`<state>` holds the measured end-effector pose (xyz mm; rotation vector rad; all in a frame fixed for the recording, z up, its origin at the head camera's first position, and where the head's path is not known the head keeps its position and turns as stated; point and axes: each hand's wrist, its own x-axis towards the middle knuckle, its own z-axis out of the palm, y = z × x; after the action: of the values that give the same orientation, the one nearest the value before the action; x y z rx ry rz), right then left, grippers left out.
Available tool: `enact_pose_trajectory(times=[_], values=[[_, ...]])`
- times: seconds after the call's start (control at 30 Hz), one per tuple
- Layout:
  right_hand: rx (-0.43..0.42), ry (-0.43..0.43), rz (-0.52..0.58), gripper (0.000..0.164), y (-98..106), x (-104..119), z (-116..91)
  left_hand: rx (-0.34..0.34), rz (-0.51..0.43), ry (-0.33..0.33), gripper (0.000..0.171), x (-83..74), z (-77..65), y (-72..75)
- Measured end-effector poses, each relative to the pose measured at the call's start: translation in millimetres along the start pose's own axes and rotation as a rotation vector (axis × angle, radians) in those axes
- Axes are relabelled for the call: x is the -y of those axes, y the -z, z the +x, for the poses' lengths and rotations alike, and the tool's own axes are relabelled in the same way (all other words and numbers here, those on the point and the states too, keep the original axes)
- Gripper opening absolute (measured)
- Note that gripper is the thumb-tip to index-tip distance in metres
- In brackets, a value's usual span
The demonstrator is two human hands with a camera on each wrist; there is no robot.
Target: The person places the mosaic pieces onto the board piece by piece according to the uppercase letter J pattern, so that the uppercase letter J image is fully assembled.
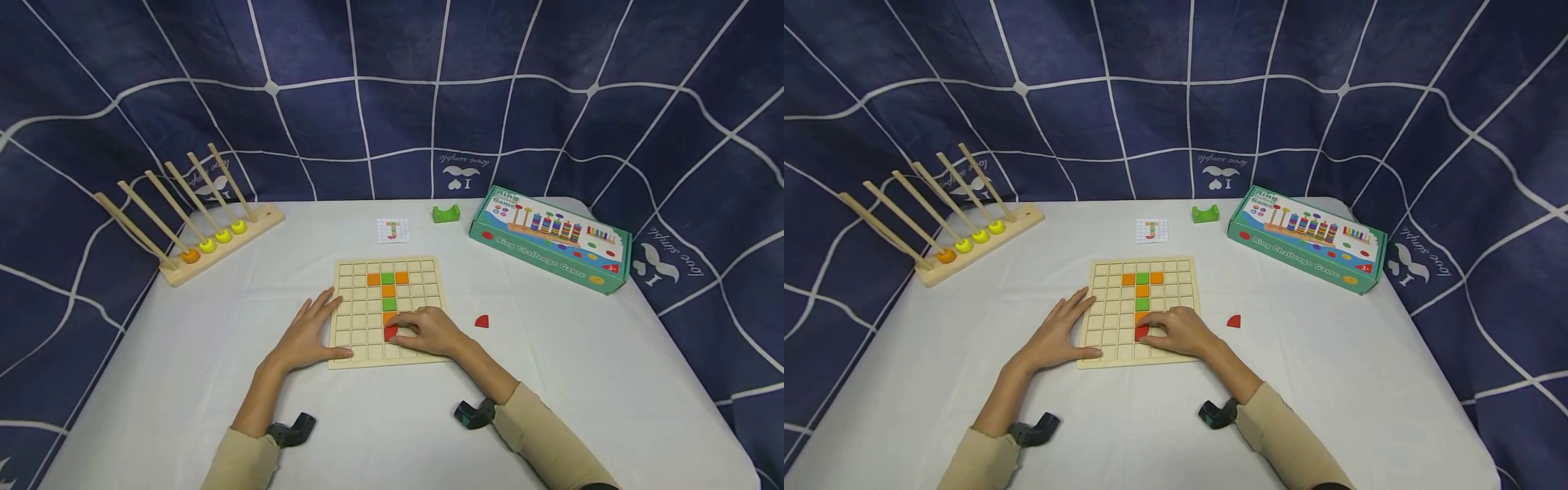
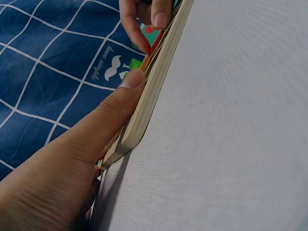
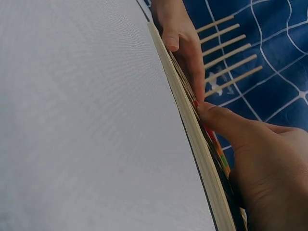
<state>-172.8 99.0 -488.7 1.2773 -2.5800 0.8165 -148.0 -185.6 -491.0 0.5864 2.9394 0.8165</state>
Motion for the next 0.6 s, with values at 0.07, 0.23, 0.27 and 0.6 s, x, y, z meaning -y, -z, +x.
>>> enact_pose_trajectory(times=[0.07, 0.23, 0.27, 0.6], values=[[0.001, -0.001, -0.001, 0.027, 0, 0, 0, -0.002, 0.001, -0.003, 0.111, 0.4, -0.4, 0.1], [-0.005, 0.000, -0.004, 0.027, -1, 0, -1, -0.008, -0.009, -0.005, 0.112, 1.5, -1.1, 0.2], [-0.006, -0.002, 0.001, 0.027, 0, 0, -2, -0.009, -0.008, -0.006, 0.112, 1.6, -1.1, 0.1], [-0.077, -0.110, 0.036, 0.028, 25, -16, -36, -0.009, -0.015, -0.002, 0.112, 0.9, -0.3, -0.3]])
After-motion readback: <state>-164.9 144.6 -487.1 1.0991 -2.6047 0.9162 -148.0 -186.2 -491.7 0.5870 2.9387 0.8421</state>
